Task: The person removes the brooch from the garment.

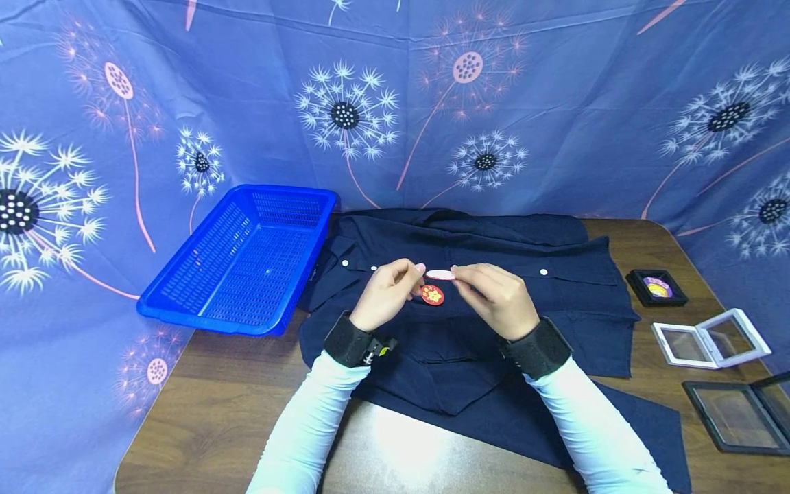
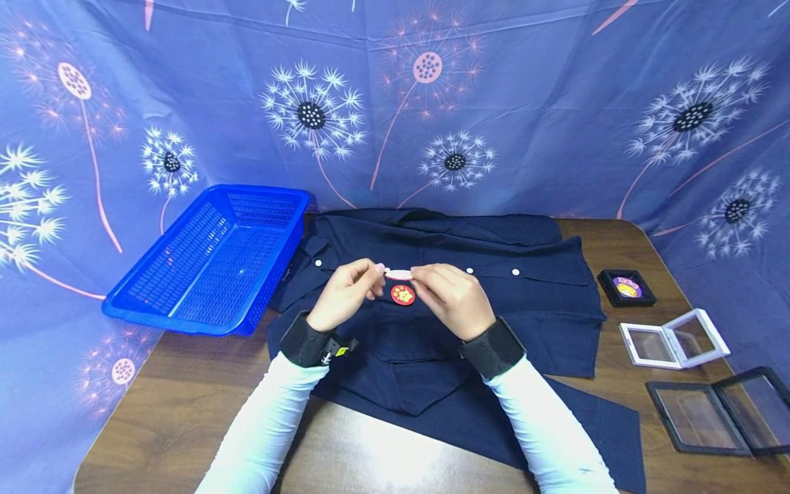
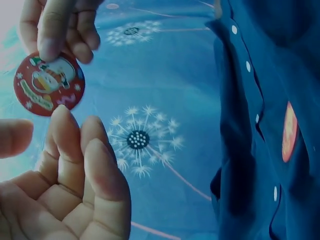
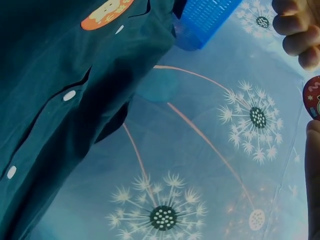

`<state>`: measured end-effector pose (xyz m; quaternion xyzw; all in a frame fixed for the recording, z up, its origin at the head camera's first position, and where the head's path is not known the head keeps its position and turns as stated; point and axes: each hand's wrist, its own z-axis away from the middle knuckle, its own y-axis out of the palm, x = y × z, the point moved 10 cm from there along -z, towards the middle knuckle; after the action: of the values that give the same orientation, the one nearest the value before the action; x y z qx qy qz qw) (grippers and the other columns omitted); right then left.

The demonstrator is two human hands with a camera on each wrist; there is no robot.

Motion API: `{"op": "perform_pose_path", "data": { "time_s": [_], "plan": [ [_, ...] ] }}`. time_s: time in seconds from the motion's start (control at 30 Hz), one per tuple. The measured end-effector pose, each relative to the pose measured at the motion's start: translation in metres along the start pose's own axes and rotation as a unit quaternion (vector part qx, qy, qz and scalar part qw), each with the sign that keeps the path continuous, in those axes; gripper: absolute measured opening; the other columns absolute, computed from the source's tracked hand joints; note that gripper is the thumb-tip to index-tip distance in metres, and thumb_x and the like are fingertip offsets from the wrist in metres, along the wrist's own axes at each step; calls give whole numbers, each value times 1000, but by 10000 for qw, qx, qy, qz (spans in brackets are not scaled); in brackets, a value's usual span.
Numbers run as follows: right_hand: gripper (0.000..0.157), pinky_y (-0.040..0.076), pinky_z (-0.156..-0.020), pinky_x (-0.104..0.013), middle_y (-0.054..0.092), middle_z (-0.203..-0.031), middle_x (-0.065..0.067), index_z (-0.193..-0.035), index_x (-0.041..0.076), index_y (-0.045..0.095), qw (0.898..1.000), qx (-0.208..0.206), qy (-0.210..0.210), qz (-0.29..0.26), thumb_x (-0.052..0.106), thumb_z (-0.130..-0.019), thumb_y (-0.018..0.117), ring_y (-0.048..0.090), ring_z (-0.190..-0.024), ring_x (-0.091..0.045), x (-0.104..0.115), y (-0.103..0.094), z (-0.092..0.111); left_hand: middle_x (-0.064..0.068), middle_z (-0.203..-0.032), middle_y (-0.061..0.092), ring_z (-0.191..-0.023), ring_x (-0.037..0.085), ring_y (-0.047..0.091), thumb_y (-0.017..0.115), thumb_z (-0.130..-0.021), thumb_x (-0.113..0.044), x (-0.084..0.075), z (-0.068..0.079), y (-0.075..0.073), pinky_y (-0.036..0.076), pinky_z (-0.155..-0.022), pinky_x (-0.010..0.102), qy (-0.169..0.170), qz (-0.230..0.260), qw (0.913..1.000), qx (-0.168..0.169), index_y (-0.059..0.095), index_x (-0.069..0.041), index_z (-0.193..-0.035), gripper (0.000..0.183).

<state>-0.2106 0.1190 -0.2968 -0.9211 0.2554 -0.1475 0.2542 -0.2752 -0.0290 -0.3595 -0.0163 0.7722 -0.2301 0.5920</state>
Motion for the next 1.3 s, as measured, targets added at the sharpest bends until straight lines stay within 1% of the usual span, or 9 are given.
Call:
{"op": "perform_pose_path", "data": {
  "time_s": [0.13, 0.27, 0.47, 0.63, 0.73, 0.83, 1.0, 1.1, 1.3],
  "plan": [
    [21, 56, -73, -36, 75, -88, -10, -97, 4, 74, 9993, -187, 301, -100, -3, -77, 76, 71, -78, -22, -10, -8, 2, 12, -91, 68, -79, 20, 64, 53, -101, -28, -2, 4, -6, 51, -68, 28, 203, -469, 9984, -254, 65, -4, -102, 27],
    [19, 52, -68, -29, 73, -83, -9, -96, 3, 73, 9971, -263, 705, -97, -4, -78, 75, 67, -72, -18, -22, -17, 7, 7, -103, 66, -91, 19, 62, 55, -99, -28, -4, 7, -12, 54, -81, 41, 520, -1049, 9918, -516, 63, -9, -109, 23],
    [17, 47, -64, -21, 71, -78, -10, -93, 0, 72, 9912, -461, 1238, 70, -6, -78, 75, 62, -68, -13, -42, -35, 21, 7, -126, 61, -119, 23, 57, 57, -98, -34, -6, 12, -18, 47, -101, 44, 868, -1940, 9743, -752, 56, -10, -128, 39],
    [15, 44, -66, -15, 70, -76, -13, -91, -2, 71, 9839, -801, 1596, 26, -8, -77, 74, 56, -73, 8, -58, -53, 35, 9, -147, 49, -140, 26, 43, 59, -95, -39, 0, 13, -18, 33, -117, 42, 1011, -2515, 9600, -699, 46, -7, -142, 58],
    [14, 43, -67, -11, 70, -74, -15, -91, -4, 71, 9791, -952, 1799, 15, -8, -77, 73, 52, -77, 18, -66, -63, 43, 7, -157, 37, -149, 29, 28, 60, -93, -45, 8, 12, -18, 22, -121, 45, 870, -2787, 9545, -615, 39, -8, -148, 69],
    [15, 41, -68, -6, 70, -74, -17, -91, -5, 71, 9725, -1076, 2067, 40, -9, -77, 73, 52, -77, 21, -75, -74, 53, 3, -163, 26, -152, 34, 16, 61, -90, -52, 19, 12, -17, 19, -120, 54, 539, -3051, 9495, -495, 31, -13, -153, 80],
    [12, 38, -63, -1, 68, -76, 17, -91, -8, 70, 9581, -1270, 2568, 41, -9, -79, 72, 54, -71, 22, -93, -92, 72, -1, -166, 11, -152, 38, 2, 59, -86, -65, 40, 12, -13, 17, -117, 63, -60, -3522, 9359, -96, 19, -19, -158, 94],
    [9, 40, -61, -1, 62, -82, 34, -91, -11, 68, 9510, -1323, 2792, -62, -7, -83, 69, 57, -69, 21, -103, -101, 84, 0, -166, 8, -152, 38, -1, 55, -85, -70, 52, 12, -10, 16, -118, 61, -304, -3843, 9225, 165, 14, -20, -158, 98],
    [12, 43, -59, 0, 62, -76, 35, -93, -17, 63, 9312, -1574, 3280, -217, -8, -85, 65, 59, -65, 20, -124, -122, 110, 5, -167, 9, -152, 42, 5, 52, -81, -76, 72, 14, -7, 15, -120, 59, -634, -4265, 9000, 641, 17, -20, -158, 102]
  ]
}}
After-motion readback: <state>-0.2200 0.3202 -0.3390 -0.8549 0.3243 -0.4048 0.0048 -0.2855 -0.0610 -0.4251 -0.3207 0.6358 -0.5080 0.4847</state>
